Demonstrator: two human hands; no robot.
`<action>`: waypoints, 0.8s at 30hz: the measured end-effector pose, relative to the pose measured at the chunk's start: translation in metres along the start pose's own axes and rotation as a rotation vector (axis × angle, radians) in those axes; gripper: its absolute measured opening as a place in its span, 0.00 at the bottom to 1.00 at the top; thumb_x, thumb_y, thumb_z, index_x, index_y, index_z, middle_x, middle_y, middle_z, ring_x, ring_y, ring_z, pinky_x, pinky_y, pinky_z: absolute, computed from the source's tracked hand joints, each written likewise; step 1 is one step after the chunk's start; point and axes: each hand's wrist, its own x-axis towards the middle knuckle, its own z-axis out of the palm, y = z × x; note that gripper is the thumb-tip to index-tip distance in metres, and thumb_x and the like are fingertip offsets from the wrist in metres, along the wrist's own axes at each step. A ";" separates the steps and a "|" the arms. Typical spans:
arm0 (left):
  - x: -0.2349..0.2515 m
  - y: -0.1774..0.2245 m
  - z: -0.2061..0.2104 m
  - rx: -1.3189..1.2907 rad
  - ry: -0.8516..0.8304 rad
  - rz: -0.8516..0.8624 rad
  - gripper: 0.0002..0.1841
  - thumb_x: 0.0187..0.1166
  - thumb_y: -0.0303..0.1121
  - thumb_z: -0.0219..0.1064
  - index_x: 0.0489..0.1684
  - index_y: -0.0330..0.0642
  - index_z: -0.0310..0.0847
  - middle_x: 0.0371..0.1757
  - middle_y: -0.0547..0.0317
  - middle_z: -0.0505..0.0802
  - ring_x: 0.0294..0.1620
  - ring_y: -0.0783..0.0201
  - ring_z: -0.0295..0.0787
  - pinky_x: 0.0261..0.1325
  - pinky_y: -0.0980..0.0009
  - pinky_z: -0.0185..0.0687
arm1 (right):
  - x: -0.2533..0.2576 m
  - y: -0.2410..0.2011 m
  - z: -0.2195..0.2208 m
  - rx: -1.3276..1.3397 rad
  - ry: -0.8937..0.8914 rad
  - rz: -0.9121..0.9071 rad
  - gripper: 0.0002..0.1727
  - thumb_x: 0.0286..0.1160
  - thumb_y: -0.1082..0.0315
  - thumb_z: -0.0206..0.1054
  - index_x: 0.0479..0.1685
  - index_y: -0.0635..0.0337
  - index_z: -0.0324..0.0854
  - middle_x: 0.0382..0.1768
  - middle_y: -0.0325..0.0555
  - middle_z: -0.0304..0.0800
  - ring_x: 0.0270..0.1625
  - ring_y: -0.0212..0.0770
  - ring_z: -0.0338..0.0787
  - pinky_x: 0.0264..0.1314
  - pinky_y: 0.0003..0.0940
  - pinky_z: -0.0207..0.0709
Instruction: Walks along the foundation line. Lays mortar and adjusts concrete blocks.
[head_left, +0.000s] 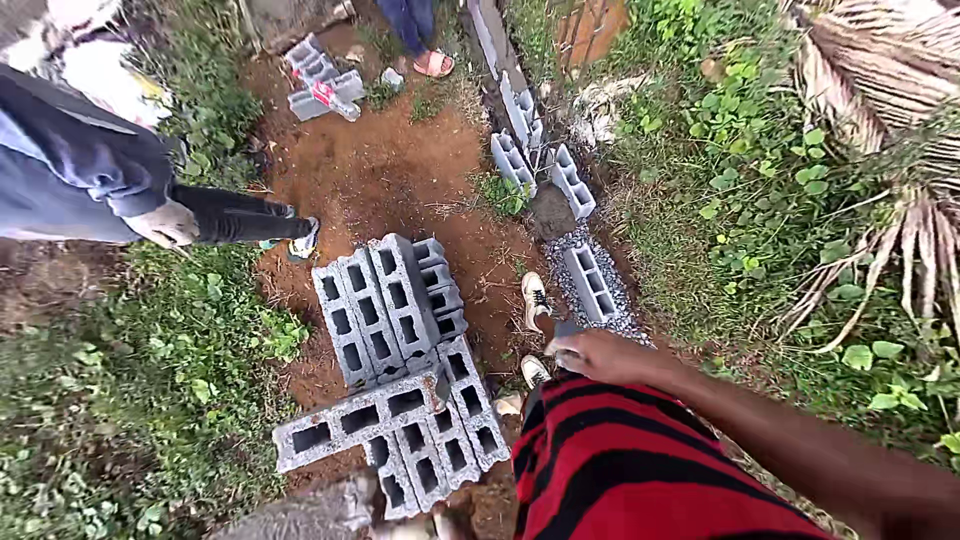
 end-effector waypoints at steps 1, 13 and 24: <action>0.022 -0.006 0.019 -0.032 -0.035 0.104 0.10 0.90 0.29 0.48 0.61 0.36 0.64 0.28 0.70 0.87 0.29 0.75 0.89 0.40 0.73 0.91 | 0.019 -0.007 -0.009 0.044 -0.009 -0.074 0.19 0.90 0.62 0.57 0.69 0.58 0.84 0.55 0.59 0.93 0.60 0.58 0.92 0.69 0.64 0.78; 0.100 0.023 0.362 0.133 -0.844 -0.059 0.27 0.95 0.48 0.32 0.50 0.40 0.76 0.26 0.64 0.85 0.29 0.68 0.86 0.39 0.66 0.89 | 0.192 0.020 -0.136 0.974 0.068 -0.024 0.29 0.96 0.46 0.43 0.67 0.59 0.82 0.52 0.46 0.91 0.47 0.36 0.87 0.51 0.39 0.81; 0.159 0.021 0.497 1.746 -1.992 0.615 0.24 0.80 0.45 0.70 0.69 0.41 0.86 0.74 0.38 0.84 0.80 0.38 0.75 0.82 0.42 0.68 | 0.183 0.234 -0.162 1.026 0.300 0.827 0.23 0.93 0.57 0.55 0.68 0.70 0.74 0.42 0.57 0.82 0.36 0.46 0.82 0.44 0.45 0.80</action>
